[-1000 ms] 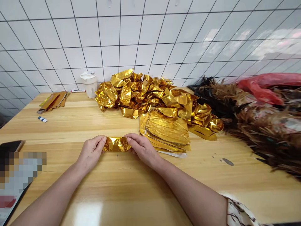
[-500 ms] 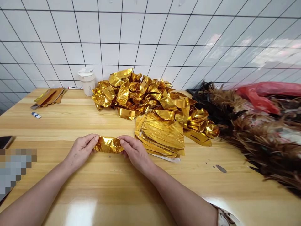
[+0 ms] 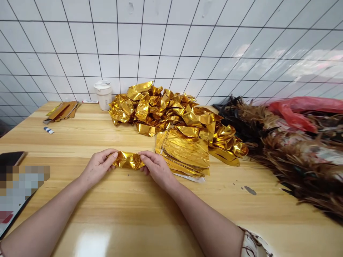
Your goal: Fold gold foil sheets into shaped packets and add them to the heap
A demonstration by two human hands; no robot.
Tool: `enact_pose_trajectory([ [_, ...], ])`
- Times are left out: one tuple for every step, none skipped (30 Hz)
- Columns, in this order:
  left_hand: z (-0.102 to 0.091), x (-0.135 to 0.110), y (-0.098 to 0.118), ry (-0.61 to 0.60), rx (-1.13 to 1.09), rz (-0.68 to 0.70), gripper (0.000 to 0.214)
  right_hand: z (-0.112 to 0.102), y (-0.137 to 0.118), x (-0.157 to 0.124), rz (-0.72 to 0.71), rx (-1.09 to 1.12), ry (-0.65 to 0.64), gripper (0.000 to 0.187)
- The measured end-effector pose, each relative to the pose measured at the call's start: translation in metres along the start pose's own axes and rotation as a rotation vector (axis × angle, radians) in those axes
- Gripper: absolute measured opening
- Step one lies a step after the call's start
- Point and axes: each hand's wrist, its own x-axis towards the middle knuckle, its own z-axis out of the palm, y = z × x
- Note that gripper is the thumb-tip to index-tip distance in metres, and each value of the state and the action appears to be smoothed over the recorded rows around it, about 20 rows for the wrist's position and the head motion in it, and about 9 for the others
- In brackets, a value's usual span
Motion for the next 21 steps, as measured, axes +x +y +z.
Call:
enact_pose_trajectory([
  [0.000, 0.000, 0.000, -0.004, -0.011, 0.006, 0.052, -0.001, 0.000, 0.002, 0.003, 0.003, 0.010, 0.019],
  [0.001, 0.000, 0.000, -0.008, -0.021, 0.017, 0.054, -0.002, 0.000, 0.003, 0.004, 0.007, 0.026, 0.018],
  [0.001, 0.000, 0.000, -0.010, -0.029, 0.033, 0.056, -0.003, 0.000, 0.005, 0.008, 0.012, 0.038, 0.018],
  [0.001, 0.000, -0.001, -0.010, -0.037, 0.049, 0.058, -0.004, 0.001, 0.007, 0.011, 0.022, 0.049, 0.017],
  [0.000, 0.000, -0.001, -0.006, -0.045, 0.067, 0.060, -0.005, 0.002, 0.008, 0.016, 0.039, 0.073, 0.017],
  [0.000, 0.001, -0.002, 0.000, -0.051, 0.080, 0.062, -0.006, 0.002, 0.010, 0.022, 0.063, 0.096, 0.015],
  [0.000, 0.002, -0.003, 0.005, -0.055, 0.088, 0.063, -0.007, 0.002, 0.011, 0.026, 0.094, 0.119, 0.014],
  [0.000, 0.003, -0.004, 0.010, -0.056, 0.089, 0.063, -0.008, 0.003, 0.013, 0.034, 0.132, 0.143, 0.013],
  [-0.001, 0.004, -0.005, 0.011, -0.052, 0.084, 0.063, -0.009, 0.002, 0.014, 0.041, 0.173, 0.163, 0.012],
  [-0.001, 0.005, -0.006, 0.009, -0.048, 0.080, 0.062, -0.011, 0.002, 0.015, 0.039, 0.219, 0.179, 0.012],
  [-0.001, 0.006, -0.007, 0.000, -0.044, 0.077, 0.062, -0.014, 0.000, 0.016, 0.027, 0.266, 0.210, 0.012],
  [-0.001, 0.007, -0.008, -0.007, -0.042, 0.077, 0.062, -0.017, -0.002, 0.018, 0.019, 0.302, 0.253, 0.012],
  [-0.001, 0.008, -0.009, -0.012, -0.041, 0.076, 0.062, -0.021, -0.004, 0.019, 0.008, 0.329, 0.304, 0.013],
  [0.000, 0.009, -0.009, -0.017, -0.040, 0.073, 0.062, -0.026, -0.008, 0.021, -0.001, 0.334, 0.331, 0.013],
  [0.000, 0.010, -0.009, -0.021, -0.038, 0.069, 0.063, -0.032, -0.013, 0.024, -0.006, 0.333, 0.349, 0.012],
  [0.000, 0.010, -0.010, -0.026, -0.035, 0.064, 0.063, -0.039, -0.018, 0.027, -0.012, 0.330, 0.368, 0.012],
  [0.000, 0.010, -0.010, -0.030, -0.030, 0.060, 0.063, -0.048, -0.025, 0.032, -0.018, 0.325, 0.391, 0.012],
  [0.001, 0.010, -0.010, -0.034, -0.026, 0.058, 0.063, -0.057, -0.032, 0.037, -0.026, 0.319, 0.416, 0.012],
  [0.001, 0.011, -0.010, -0.039, -0.022, 0.060, 0.063, -0.067, -0.041, 0.043, -0.036, 0.310, 0.442, 0.013],
  [0.001, 0.011, -0.010, -0.042, -0.019, 0.063, 0.062, -0.078, -0.050, 0.051, -0.052, 0.297, 0.473, 0.014],
  [0.001, 0.011, -0.010, -0.046, -0.016, 0.068, 0.061, -0.089, -0.060, 0.059, -0.073, 0.282, 0.503, 0.015],
])
